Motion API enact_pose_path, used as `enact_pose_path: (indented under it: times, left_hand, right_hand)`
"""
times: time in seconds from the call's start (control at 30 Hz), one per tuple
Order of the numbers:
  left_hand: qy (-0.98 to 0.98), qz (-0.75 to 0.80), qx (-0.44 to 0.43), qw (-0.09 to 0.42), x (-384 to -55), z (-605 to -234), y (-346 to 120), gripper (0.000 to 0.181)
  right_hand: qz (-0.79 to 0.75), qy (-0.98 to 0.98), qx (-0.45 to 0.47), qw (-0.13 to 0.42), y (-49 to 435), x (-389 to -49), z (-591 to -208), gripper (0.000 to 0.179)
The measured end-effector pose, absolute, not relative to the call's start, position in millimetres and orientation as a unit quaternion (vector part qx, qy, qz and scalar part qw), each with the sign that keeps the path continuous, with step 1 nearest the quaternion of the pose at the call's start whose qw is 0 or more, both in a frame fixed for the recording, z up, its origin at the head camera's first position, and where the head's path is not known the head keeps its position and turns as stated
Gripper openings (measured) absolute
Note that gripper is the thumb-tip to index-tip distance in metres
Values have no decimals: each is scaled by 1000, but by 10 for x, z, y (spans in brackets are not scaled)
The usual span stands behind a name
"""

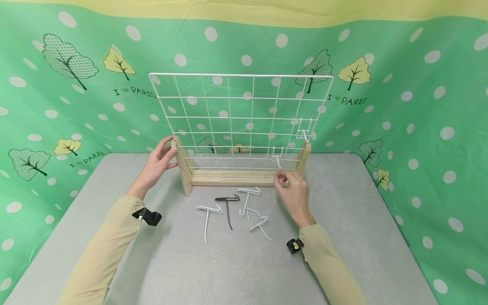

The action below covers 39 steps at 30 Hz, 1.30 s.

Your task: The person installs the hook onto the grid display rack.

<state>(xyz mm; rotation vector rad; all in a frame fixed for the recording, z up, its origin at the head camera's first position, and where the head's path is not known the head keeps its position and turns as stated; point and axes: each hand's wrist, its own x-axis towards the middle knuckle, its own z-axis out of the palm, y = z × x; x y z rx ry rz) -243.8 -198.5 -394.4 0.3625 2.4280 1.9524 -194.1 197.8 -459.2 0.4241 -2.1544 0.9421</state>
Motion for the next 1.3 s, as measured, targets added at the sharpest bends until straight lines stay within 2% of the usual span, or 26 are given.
enact_pose_path:
  times: [0.2,0.47,0.73,1.3]
  left_hand:
    - [775,623,108,8,-2374,-3854,-1953,50]
    - [773,625,110,8,-2368,-3835,-1955,51]
    - [775,623,111,9,-2322,-3789,-1938,50]
    - [768,630,110,13,-2337,-3801,-1951,50]
  right_hand:
    - [368,-849,192,325,1971,-1878,-4683,15]
    - [361,-865,228,264,1967,-1820,-4745,14]
    - [340,-869,270,240,1984,-1786,-4788,15]
    - [306,-875,344,151,2105,-1649,-4817,17]
